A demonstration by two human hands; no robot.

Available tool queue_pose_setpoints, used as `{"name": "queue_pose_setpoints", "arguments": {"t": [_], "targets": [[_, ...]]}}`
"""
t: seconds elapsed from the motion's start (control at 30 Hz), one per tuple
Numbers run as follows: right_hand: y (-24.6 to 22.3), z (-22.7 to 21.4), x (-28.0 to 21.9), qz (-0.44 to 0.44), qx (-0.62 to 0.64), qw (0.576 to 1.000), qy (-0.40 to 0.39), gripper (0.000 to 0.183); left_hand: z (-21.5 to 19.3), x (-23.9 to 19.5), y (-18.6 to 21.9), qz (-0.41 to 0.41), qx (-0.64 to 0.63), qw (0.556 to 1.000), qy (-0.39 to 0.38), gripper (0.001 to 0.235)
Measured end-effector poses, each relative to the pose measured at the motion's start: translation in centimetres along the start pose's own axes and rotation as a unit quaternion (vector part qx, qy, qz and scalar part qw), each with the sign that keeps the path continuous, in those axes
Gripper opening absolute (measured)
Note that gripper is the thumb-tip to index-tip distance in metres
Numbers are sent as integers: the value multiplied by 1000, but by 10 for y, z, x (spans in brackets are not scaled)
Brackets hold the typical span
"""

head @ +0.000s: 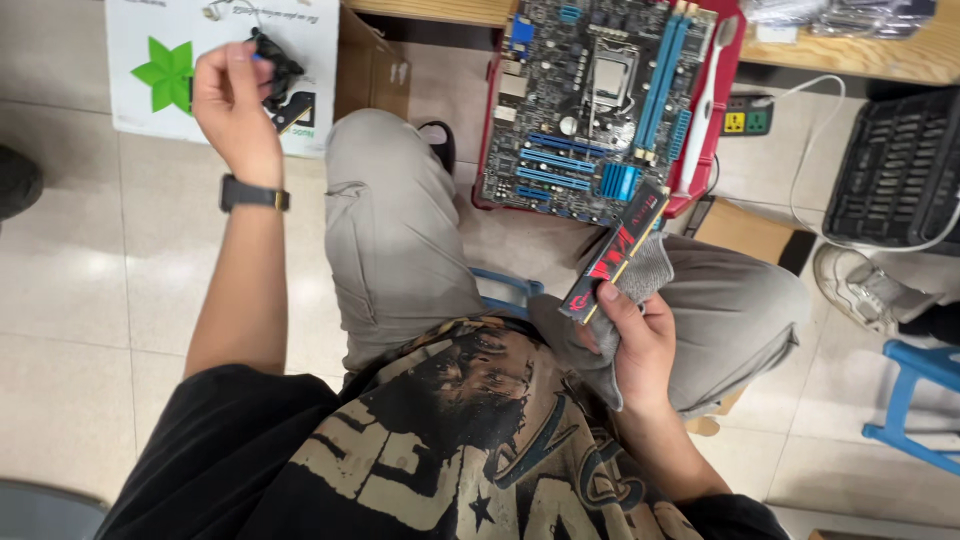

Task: The person cleans a RAM module with a cloth, sprays a toothbrush with compressed air, and scrubs the motherboard. They then insert the RAM module into a slot on the motherboard.

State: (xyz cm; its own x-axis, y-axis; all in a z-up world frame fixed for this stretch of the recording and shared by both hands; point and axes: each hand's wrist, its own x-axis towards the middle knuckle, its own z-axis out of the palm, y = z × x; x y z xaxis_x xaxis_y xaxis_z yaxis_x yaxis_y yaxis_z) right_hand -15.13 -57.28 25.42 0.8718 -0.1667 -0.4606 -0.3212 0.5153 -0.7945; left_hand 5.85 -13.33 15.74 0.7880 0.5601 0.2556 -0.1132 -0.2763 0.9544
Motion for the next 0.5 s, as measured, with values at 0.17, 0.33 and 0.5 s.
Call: {"name": "queue_pose_setpoints", "arguments": {"t": [0.17,0.33,0.5], "targets": [[11,4,3,-4,-26,1000,7,17,-48,2,-122,137,402,902,-83,22],[6,19,4,-22,-35,999,26,18,-60,-31,-171,-91,555,774,-291,125],[10,11,12,-34,-51,998,20,17,-74,-41,-175,-94,556,774,-288,126]]}}
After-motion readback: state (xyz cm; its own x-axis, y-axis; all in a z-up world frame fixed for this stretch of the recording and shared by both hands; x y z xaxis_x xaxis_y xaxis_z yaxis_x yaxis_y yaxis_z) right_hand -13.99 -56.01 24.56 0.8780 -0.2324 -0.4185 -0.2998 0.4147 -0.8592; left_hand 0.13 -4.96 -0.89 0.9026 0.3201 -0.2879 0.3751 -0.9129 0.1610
